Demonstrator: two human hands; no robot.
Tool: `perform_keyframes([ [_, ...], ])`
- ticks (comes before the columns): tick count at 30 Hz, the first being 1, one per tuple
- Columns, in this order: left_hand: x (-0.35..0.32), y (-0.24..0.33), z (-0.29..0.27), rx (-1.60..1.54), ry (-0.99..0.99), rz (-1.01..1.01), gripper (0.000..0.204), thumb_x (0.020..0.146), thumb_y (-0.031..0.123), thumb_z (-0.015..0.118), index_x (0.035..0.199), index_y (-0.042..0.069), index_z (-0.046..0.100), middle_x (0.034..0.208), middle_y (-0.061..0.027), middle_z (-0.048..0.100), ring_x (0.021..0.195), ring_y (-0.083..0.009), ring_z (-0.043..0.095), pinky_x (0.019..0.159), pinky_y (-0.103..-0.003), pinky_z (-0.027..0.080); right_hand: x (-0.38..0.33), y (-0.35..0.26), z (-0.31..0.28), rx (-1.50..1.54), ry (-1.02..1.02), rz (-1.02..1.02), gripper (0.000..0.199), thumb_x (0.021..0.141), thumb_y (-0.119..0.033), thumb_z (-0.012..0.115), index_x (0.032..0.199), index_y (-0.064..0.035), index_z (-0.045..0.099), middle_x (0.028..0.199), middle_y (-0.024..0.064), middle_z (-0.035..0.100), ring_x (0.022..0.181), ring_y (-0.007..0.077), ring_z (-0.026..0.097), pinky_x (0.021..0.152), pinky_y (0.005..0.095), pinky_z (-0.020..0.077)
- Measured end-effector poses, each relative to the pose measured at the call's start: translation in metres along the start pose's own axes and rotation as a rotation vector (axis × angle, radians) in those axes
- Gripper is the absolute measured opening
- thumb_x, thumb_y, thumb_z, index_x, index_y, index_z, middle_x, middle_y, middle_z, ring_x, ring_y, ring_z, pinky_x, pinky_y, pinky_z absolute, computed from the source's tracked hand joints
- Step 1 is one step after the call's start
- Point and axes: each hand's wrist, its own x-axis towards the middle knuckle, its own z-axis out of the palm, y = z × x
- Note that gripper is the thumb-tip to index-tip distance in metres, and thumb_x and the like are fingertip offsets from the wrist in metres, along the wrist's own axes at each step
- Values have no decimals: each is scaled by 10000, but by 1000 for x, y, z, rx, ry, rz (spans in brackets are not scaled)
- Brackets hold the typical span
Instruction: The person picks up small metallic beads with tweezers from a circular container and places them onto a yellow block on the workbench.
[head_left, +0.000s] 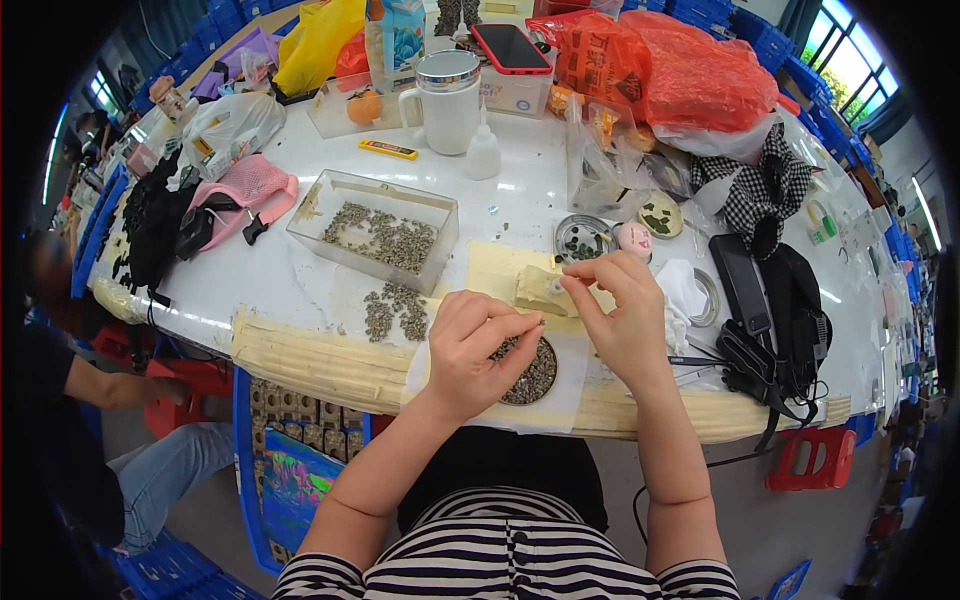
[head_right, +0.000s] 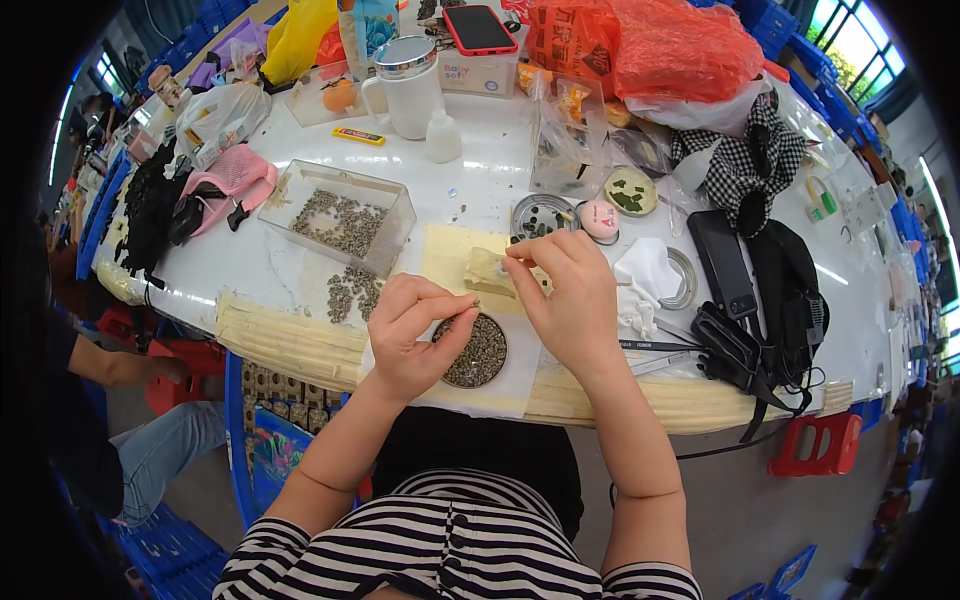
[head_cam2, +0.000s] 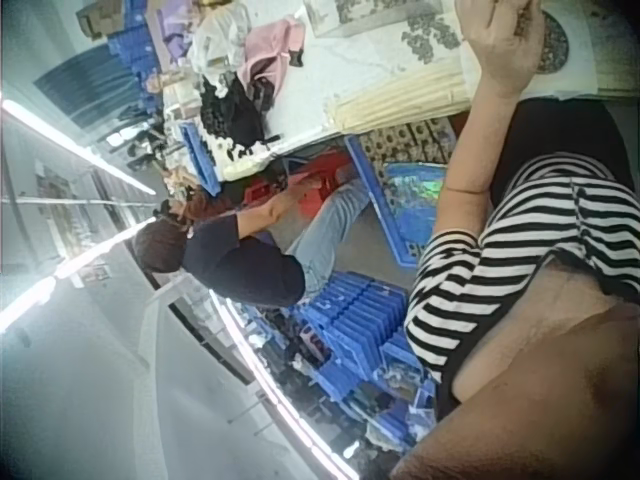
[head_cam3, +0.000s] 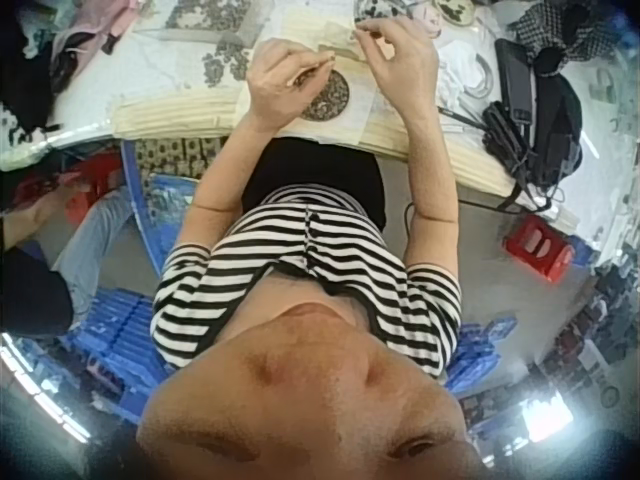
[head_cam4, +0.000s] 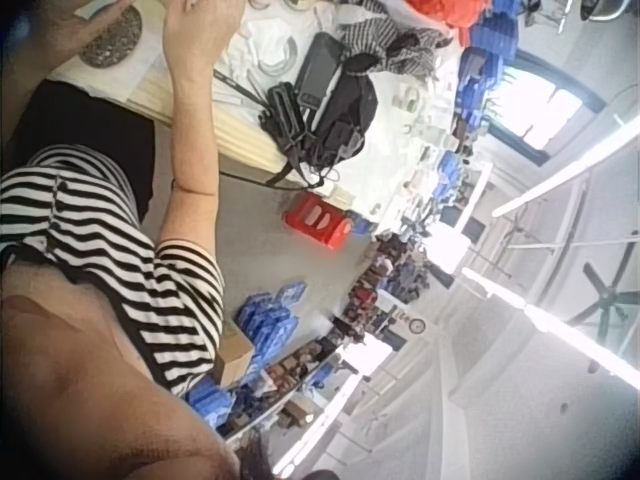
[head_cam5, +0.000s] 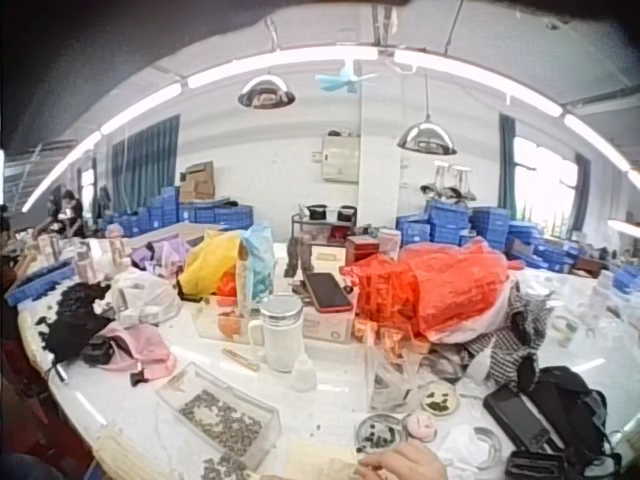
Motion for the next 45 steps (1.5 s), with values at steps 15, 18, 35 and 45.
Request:
perform_keyframes([
  [15,1,1,0,11,-1,12,207,710,23,832,878,98,740,782,-1,645,699,-198,580,661,-335,412,-24,-20,9,824,63,208,158,1067,-105,509,1027,45,539,886,124,699,893,171,717,815,288,582],
  [18,1,1,0,15,-5,11,210,707,26,834,879,99,738,780,1,643,701,-197,582,662,-335,414,-26,-19,10,797,59,195,162,1064,-104,515,1018,47,551,899,125,705,898,179,729,811,295,594],
  [35,1,0,0,8,-15,18,219,705,15,832,893,89,747,782,-8,639,699,-200,576,659,-332,416,-27,-17,11,746,60,182,164,1053,-107,545,1003,49,565,897,129,719,880,179,734,786,290,599],
  [45,0,0,-1,2,-26,17,236,709,-14,819,923,73,771,783,-28,643,714,-197,577,655,-318,414,-27,-17,11,744,63,180,148,1048,-93,548,1003,47,564,892,131,721,880,179,736,784,290,601],
])
